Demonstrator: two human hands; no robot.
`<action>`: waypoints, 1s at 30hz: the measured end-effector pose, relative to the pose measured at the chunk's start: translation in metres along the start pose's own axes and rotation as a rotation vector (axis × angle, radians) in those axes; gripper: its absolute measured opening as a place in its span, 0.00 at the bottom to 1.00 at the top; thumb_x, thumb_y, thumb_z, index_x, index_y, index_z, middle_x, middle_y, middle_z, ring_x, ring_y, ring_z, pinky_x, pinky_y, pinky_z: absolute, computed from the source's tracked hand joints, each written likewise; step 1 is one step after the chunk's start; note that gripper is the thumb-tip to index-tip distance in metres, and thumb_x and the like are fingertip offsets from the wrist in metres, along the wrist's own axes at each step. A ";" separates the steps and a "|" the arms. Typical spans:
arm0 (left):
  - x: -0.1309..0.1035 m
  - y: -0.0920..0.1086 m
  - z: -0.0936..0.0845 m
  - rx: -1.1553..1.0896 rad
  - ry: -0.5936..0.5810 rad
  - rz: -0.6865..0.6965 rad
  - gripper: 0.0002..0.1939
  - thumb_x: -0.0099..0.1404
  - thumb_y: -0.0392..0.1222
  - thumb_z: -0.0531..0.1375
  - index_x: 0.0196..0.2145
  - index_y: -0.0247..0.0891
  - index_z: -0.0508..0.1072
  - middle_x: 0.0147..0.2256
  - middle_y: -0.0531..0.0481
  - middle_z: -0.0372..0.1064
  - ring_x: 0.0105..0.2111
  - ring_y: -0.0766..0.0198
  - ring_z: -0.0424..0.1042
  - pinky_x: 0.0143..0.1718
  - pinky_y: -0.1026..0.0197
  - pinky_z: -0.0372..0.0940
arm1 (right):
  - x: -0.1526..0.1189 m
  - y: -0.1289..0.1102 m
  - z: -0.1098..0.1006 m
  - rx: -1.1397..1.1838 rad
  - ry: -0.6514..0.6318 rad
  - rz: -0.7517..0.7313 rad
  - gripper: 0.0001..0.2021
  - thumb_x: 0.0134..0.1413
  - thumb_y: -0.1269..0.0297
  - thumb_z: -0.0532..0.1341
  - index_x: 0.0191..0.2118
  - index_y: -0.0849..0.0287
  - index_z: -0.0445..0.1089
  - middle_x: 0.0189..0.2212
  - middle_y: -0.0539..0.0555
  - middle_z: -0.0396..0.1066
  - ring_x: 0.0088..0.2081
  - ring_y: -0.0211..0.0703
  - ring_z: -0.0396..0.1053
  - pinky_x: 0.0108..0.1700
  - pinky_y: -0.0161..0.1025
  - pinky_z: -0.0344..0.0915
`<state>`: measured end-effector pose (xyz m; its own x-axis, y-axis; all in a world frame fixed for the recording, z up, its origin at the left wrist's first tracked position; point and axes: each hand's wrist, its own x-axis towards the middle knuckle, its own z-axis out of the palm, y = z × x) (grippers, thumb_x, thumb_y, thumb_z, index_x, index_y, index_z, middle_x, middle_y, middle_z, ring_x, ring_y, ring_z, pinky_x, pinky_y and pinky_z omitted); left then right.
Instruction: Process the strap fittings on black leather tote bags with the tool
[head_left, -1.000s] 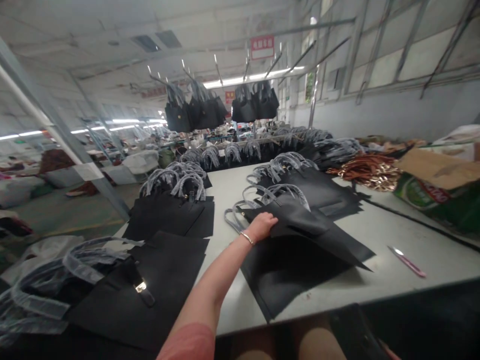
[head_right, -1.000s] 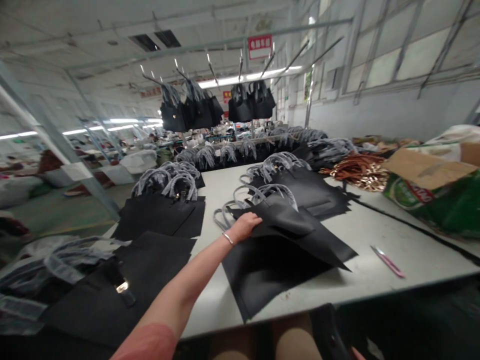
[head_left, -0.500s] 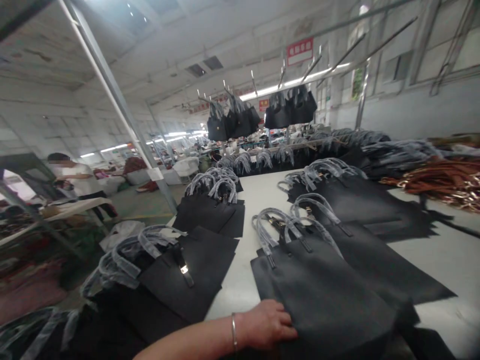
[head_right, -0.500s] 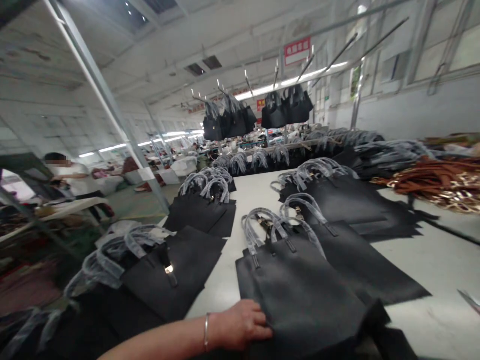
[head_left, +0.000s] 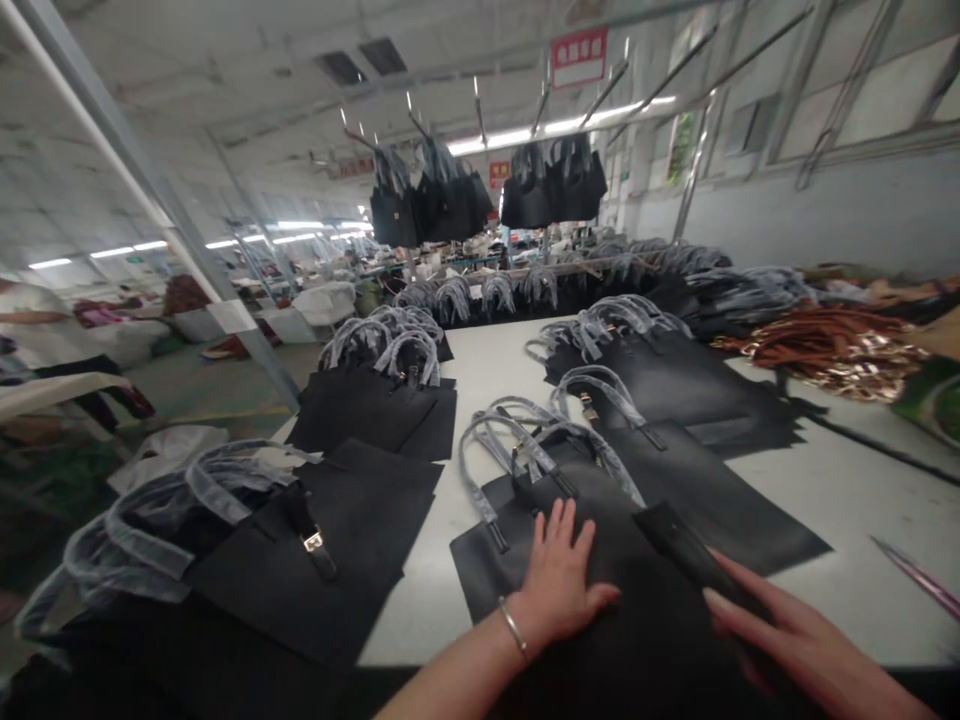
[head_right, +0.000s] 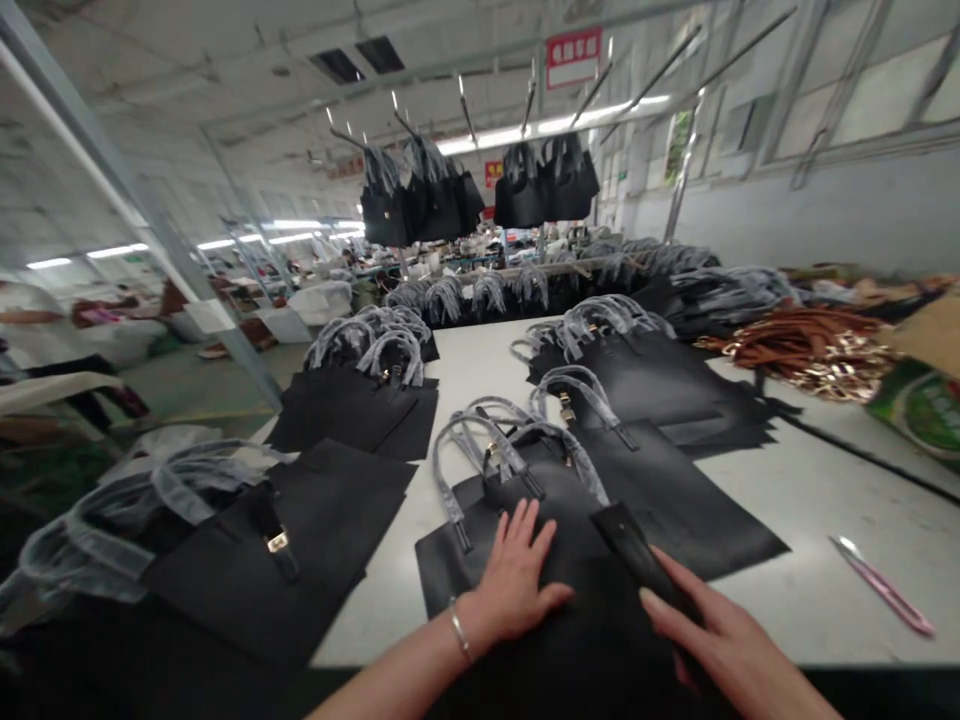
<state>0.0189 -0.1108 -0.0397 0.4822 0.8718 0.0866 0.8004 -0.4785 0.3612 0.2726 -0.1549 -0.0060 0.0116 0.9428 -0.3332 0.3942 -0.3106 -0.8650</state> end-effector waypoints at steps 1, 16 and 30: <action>0.004 0.001 0.009 0.017 0.000 -0.017 0.39 0.63 0.64 0.54 0.64 0.42 0.52 0.66 0.37 0.37 0.66 0.42 0.36 0.62 0.33 0.38 | 0.009 -0.013 0.005 0.018 -0.039 0.000 0.45 0.45 0.40 0.60 0.65 0.62 0.51 0.22 0.49 0.69 0.20 0.44 0.69 0.20 0.36 0.64; -0.037 0.013 0.026 -0.102 -0.064 0.134 0.35 0.64 0.63 0.53 0.64 0.47 0.52 0.66 0.43 0.39 0.66 0.45 0.38 0.63 0.34 0.39 | 0.075 -0.062 0.052 -0.025 -0.374 0.126 0.29 0.53 0.48 0.60 0.57 0.59 0.58 0.22 0.45 0.66 0.14 0.34 0.64 0.15 0.30 0.59; -0.039 0.008 0.027 -0.177 -0.023 0.163 0.33 0.65 0.60 0.54 0.62 0.42 0.55 0.66 0.42 0.39 0.66 0.49 0.39 0.65 0.44 0.40 | 0.080 -0.074 0.059 -0.073 -0.271 0.007 0.29 0.54 0.51 0.61 0.58 0.58 0.59 0.23 0.46 0.67 0.16 0.34 0.65 0.17 0.30 0.60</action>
<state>0.0162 -0.1517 -0.0655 0.6096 0.7808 0.1368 0.6371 -0.5853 0.5016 0.1898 -0.0633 0.0092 -0.2277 0.8706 -0.4361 0.4604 -0.2984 -0.8361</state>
